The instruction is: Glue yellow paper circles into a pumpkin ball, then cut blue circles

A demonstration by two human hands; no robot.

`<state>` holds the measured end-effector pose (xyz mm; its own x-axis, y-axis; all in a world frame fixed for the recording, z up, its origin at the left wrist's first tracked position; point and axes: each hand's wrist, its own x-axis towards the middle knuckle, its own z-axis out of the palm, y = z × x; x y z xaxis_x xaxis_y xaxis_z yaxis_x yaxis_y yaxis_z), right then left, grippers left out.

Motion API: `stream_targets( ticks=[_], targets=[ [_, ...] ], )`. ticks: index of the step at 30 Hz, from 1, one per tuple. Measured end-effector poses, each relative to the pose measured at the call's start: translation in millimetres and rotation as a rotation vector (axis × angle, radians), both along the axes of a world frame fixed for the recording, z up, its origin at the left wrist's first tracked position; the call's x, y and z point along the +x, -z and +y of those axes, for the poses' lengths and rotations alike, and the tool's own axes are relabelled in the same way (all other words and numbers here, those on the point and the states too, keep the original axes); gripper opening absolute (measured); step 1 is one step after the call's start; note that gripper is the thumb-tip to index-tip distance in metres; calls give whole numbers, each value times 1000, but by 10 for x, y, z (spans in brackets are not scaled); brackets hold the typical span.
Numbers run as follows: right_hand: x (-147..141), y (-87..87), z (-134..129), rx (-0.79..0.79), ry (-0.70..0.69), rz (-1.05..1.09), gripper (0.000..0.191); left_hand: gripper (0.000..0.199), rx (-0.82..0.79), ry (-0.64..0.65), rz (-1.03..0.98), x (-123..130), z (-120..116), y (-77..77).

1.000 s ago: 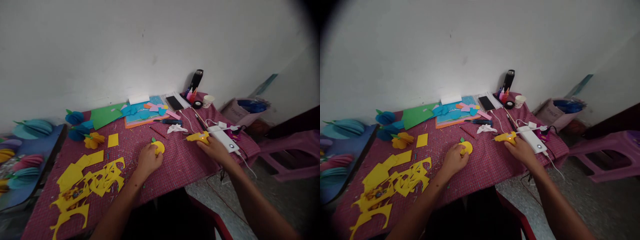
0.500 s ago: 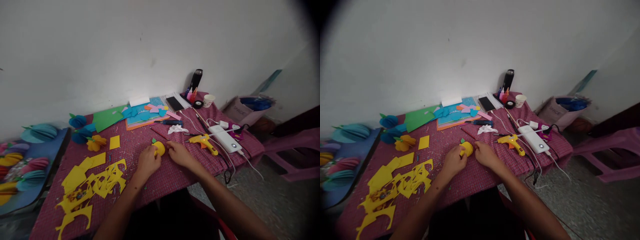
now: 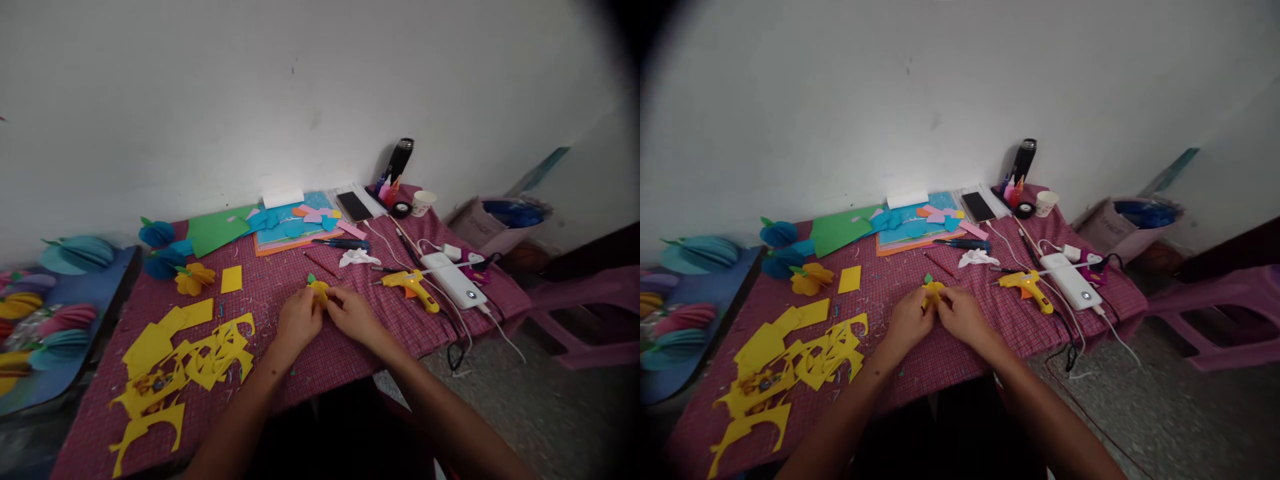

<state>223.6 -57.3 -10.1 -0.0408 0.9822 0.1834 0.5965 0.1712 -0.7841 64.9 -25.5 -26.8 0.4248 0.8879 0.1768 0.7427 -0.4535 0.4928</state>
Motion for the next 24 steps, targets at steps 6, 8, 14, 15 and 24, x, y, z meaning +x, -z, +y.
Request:
stream_targets(
  ticks=[6,8,14,15,24],
  targets=[
    [-55,48,10,-63,36,5,13,11,-20,-22,-28,-7,-4,5],
    [-89,61,0,-66,73,-54,11,16,-31,-36,-26,-7,-10,-5],
    [-203,83,-34,-35,159,-300,13,28,-89,-68,37,-27,-30,-82],
    [-215,89,-36,-32,162,-325,13,29,-95,-66,36,-33,-31,-96],
    [-272,130,-32,-37,162,-472,19,27,-132,-50,-16,-64,-28,-108]
  ],
)
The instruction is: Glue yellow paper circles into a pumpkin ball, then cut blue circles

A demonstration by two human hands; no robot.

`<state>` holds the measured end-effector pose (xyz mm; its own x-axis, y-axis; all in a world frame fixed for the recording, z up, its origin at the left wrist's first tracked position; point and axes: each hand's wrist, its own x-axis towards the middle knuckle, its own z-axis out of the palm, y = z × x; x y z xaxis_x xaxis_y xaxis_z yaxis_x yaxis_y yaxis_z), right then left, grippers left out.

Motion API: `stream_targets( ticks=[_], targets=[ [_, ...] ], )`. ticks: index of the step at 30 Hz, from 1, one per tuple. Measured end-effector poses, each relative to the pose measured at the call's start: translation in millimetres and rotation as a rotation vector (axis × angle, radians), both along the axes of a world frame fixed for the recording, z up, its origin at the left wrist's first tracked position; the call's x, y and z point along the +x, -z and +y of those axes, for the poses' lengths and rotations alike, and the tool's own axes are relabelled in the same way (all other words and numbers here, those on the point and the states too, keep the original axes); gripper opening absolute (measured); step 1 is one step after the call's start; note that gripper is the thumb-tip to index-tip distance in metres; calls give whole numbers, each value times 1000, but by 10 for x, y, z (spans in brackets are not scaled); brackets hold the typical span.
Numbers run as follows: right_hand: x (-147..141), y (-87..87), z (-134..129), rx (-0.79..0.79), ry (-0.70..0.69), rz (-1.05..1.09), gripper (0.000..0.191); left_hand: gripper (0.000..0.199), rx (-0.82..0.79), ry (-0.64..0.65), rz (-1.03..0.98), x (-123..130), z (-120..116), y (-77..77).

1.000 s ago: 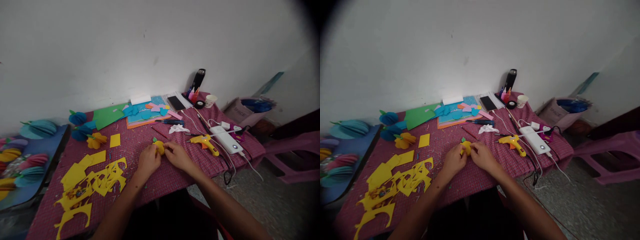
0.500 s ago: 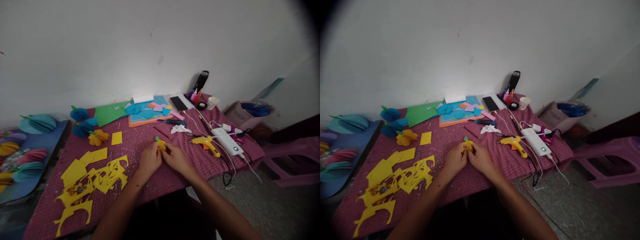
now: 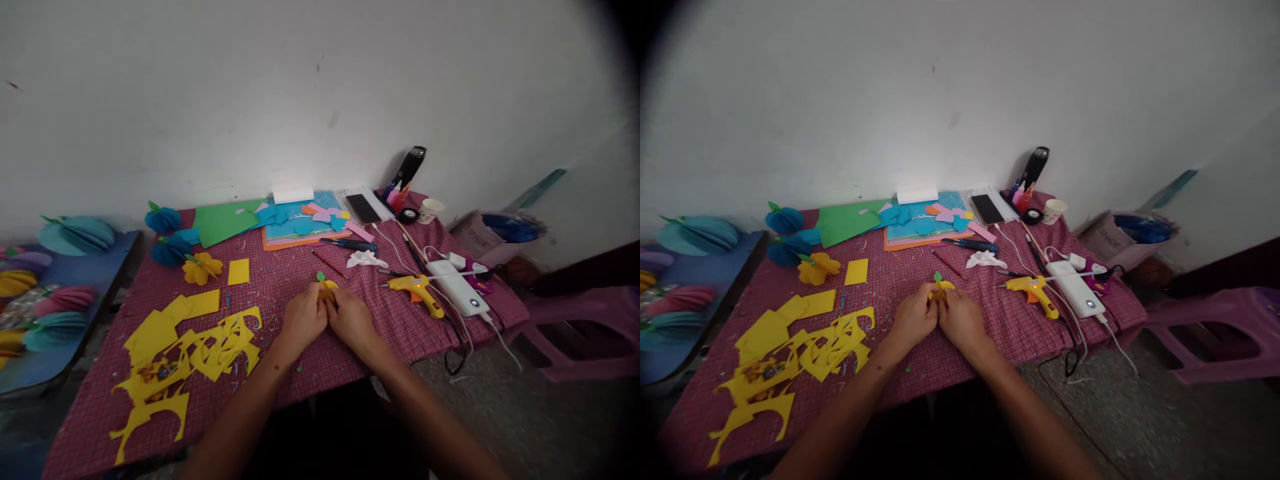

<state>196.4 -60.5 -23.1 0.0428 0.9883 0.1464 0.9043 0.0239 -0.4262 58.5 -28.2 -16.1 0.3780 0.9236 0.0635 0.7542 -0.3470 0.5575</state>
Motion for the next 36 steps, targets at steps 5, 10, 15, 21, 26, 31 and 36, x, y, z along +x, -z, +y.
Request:
stream_targets(
  ticks=[5,10,15,21,26,31,36],
  targets=[
    [-34,-24,8,7,3,1,23,23,25,55,-30,-10,6,-3],
    [-42,-2,17,22,-1,-41,25,20,13,58,-42,-12,10,-17],
    [-34,-3,24,28,-23,-69,28,18,1,53,-36,-17,4,-33],
    [-54,-108,65,43,4,-141,27,21,-16,42,-66,-36,-1,-20],
    [-48,-124,114,48,-10,-187,30,22,-40,16,-62,-40,-6,-19],
    [-60,-132,114,39,0,-201,30,25,-50,13,-96,-46,-11,-11],
    [-63,-168,156,40,9,-194,28,31,-34,6,-117,-52,-12,22]
  ],
)
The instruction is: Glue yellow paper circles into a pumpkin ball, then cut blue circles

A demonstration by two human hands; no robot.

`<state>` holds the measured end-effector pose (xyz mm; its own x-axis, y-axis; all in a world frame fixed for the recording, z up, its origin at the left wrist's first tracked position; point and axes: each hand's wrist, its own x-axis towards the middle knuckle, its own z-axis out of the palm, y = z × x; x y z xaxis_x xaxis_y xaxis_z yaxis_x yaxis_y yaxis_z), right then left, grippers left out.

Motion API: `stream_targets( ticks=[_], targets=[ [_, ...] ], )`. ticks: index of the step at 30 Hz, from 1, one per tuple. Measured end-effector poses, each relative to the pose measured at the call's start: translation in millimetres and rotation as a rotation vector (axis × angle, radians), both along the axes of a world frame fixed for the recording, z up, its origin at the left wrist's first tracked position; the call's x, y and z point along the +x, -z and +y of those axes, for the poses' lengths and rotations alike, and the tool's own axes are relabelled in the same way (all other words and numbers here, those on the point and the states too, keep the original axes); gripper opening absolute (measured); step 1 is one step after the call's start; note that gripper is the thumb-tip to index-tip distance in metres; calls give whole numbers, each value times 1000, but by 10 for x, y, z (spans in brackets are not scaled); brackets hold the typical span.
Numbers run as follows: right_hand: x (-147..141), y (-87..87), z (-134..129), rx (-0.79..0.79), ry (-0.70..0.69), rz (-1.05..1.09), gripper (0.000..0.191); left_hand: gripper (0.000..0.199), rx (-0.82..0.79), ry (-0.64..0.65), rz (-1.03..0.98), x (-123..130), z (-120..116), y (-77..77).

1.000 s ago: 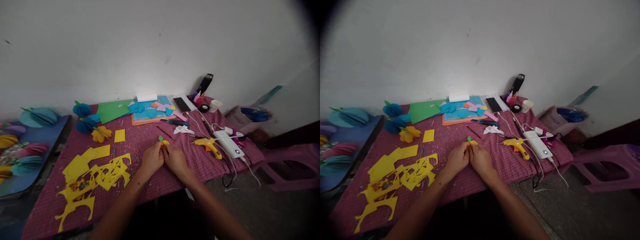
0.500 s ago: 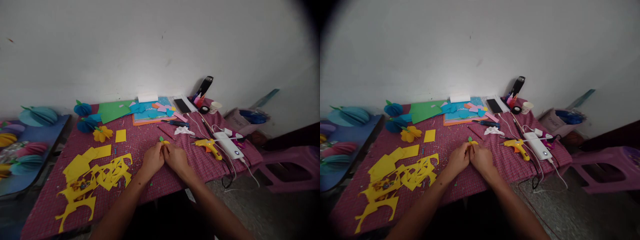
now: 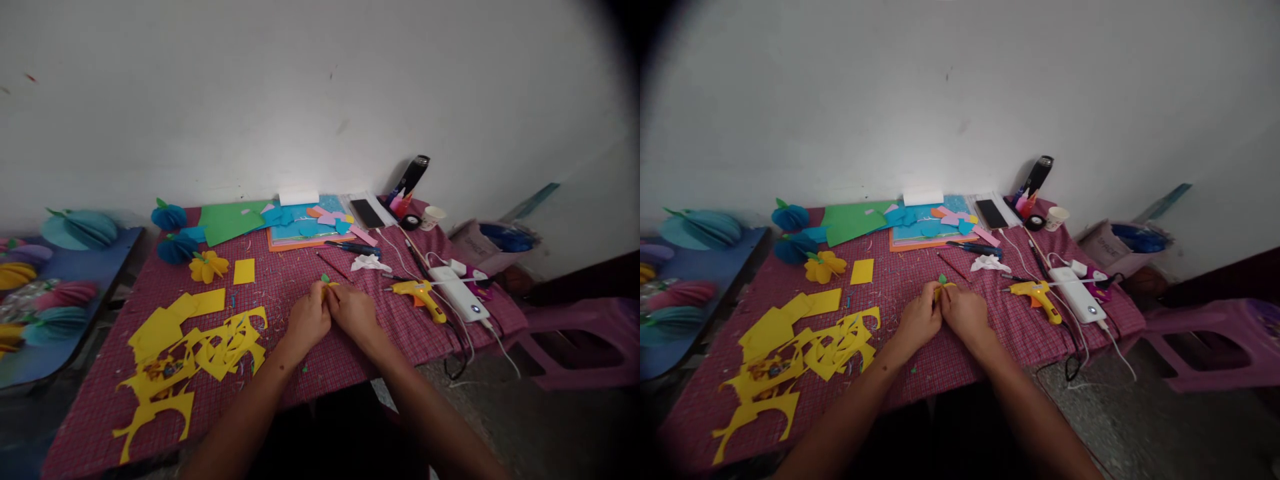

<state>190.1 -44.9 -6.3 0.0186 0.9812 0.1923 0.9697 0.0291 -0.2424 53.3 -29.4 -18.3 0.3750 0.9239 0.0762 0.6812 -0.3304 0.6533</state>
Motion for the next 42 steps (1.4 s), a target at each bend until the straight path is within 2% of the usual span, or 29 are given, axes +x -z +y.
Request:
stream_targets(
  ticks=[4,10,18,22,26,28,32,35,40,42],
  targets=[
    [50,14,49,-15,-14,46,33,35,-1,0,-6,-6,3,18],
    [174,66,56,-14,45,183,35,39,-9,-11,-39,-12,3,15],
    [161,43,137,-32,23,157,36,44,-9,-12,-46,-4,8,40],
    [175,64,100,-27,11,218,37,52,-18,-3,-119,-21,10,47],
    [257,127,40,-55,11,369,33,57,-14,9,-228,-21,7,71],
    [309,175,18,-30,3,462,27,54,-5,10,-262,-26,20,87],
    [378,256,-12,23,-3,585,39,43,43,-68,-263,-99,100,90],
    [397,274,-15,7,-43,588,30,35,101,-146,-185,-181,163,57],
    [427,261,12,8,-101,509,28,11,192,-33,-30,-212,166,26],
    [440,238,8,1,-124,475,26,8,191,-22,-5,-194,154,35]
  ],
)
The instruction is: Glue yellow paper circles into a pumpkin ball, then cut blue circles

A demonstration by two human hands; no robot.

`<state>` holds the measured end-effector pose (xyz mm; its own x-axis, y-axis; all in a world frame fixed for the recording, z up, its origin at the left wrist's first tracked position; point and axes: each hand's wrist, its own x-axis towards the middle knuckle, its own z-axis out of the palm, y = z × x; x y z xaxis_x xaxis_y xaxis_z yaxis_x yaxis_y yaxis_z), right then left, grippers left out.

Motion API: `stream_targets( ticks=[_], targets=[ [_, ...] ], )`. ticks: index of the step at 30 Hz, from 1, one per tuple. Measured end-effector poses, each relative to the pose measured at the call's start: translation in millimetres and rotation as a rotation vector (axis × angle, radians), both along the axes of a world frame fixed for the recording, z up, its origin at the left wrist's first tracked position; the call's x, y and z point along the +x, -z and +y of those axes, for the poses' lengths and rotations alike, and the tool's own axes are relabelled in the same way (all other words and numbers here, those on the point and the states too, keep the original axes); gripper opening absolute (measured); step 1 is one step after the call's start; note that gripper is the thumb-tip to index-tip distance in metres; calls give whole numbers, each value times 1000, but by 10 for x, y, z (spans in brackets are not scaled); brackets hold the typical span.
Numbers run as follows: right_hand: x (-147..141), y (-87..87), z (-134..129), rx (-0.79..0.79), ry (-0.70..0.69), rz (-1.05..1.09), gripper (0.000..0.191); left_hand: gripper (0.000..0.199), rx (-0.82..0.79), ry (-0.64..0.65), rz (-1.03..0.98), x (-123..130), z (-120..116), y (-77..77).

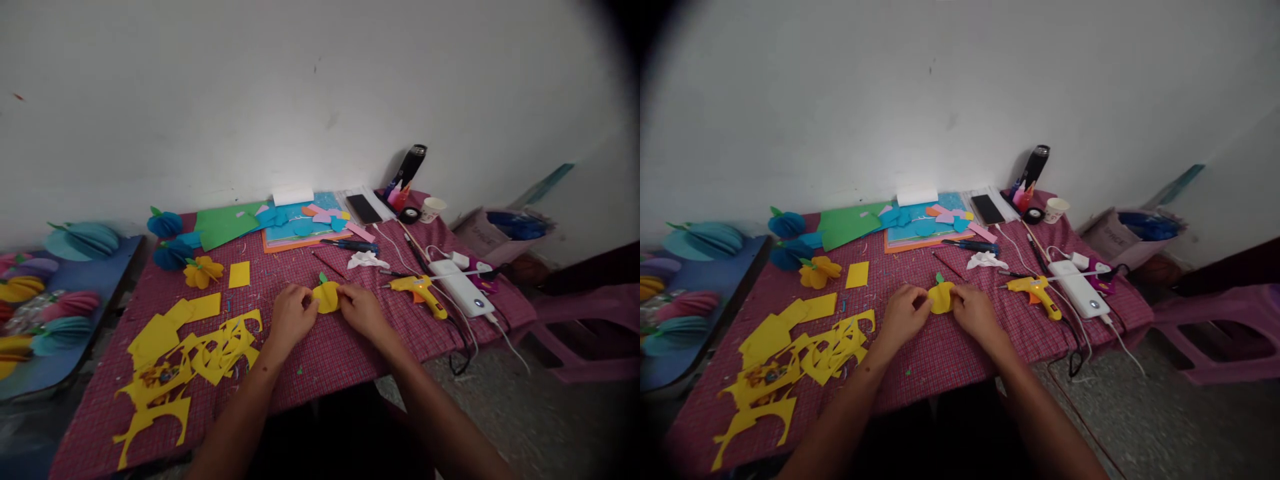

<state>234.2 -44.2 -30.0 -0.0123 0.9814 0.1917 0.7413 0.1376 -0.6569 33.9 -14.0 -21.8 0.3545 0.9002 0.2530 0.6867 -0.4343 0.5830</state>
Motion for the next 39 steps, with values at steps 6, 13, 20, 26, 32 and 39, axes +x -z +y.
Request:
stream_targets(
  ticks=[6,13,20,26,32,39],
  targets=[
    [-37,-111,-75,-22,-8,-70,29,20,-8,10,-15,46,4,14],
    [-45,16,-18,28,22,-32,26,40,-28,13,-32,94,39,54],
    [16,101,4,69,25,117,26,33,-173,-12,-287,129,66,129],
    [4,84,-33,80,72,99,32,20,-254,-22,-397,166,45,79],
    [5,57,-62,62,51,68,32,16,-317,-26,-526,218,31,50],
    [-8,45,-109,79,103,41,31,28,-600,-76,-855,245,88,117]
  ],
)
